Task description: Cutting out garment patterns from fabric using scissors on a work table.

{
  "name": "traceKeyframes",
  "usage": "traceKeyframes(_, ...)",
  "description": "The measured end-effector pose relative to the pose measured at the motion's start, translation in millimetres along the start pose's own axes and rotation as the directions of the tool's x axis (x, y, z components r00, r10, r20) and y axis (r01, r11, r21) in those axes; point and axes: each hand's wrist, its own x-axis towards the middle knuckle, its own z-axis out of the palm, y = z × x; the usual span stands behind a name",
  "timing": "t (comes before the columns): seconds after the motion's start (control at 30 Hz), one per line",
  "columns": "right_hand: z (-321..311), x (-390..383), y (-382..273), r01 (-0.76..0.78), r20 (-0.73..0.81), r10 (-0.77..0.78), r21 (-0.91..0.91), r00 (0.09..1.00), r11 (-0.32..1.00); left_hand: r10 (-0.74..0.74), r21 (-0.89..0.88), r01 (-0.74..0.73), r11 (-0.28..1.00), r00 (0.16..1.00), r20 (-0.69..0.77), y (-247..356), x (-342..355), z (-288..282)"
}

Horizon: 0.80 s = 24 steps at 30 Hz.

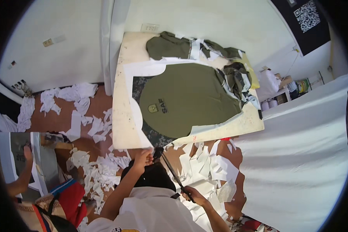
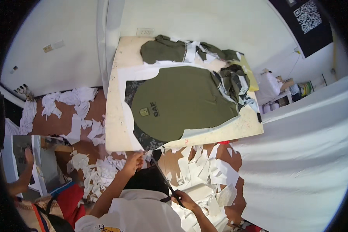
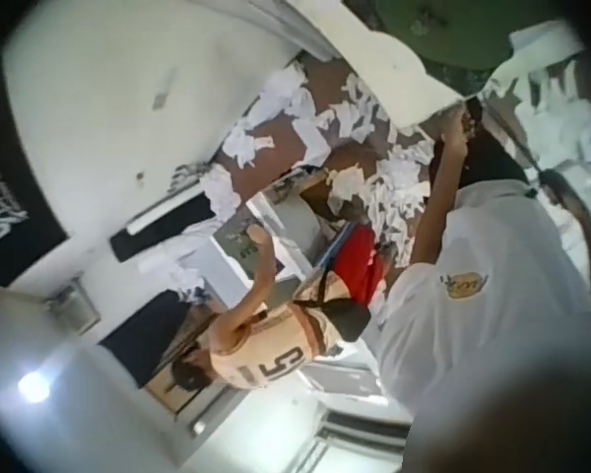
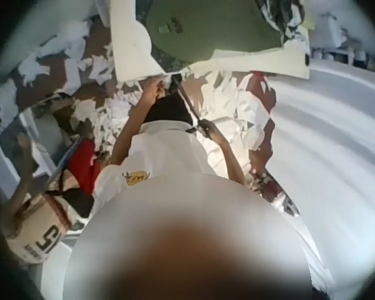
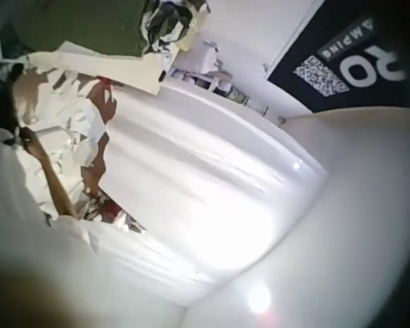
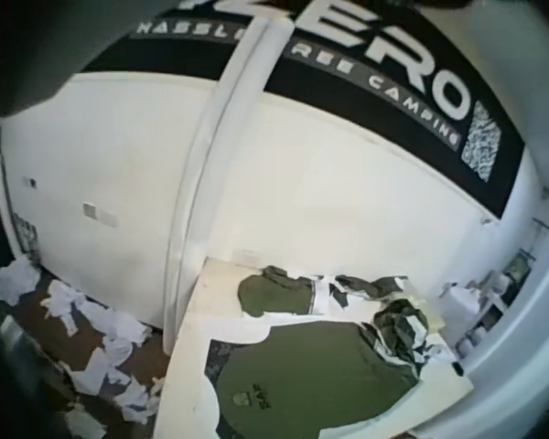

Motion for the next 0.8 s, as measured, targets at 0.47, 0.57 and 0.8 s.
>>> traceKeyframes(0.47,-19.3,4.6,-19.3,-0.025,-0.099,0.033,0.085,0.995,0.996,-0.014,-0.372,0.050,0.927,0.995,0.099,-3.0,8.1,9.8)
traceKeyframes(0.57,-22.9,6.7,1.4,0.001,-0.060,0.003,0.056,0.998,0.998,-0.002,-0.240,0.012,0.971,0.999,0.041,-2.0,4.7,10.9)
traceKeyframes(0.8,-14.7,13.9,-4.4,-0.061,0.072,0.052,0.131,0.996,0.990,0.185,-0.205,-0.175,0.963,0.982,0.026,6.2,-18.0,22.9)
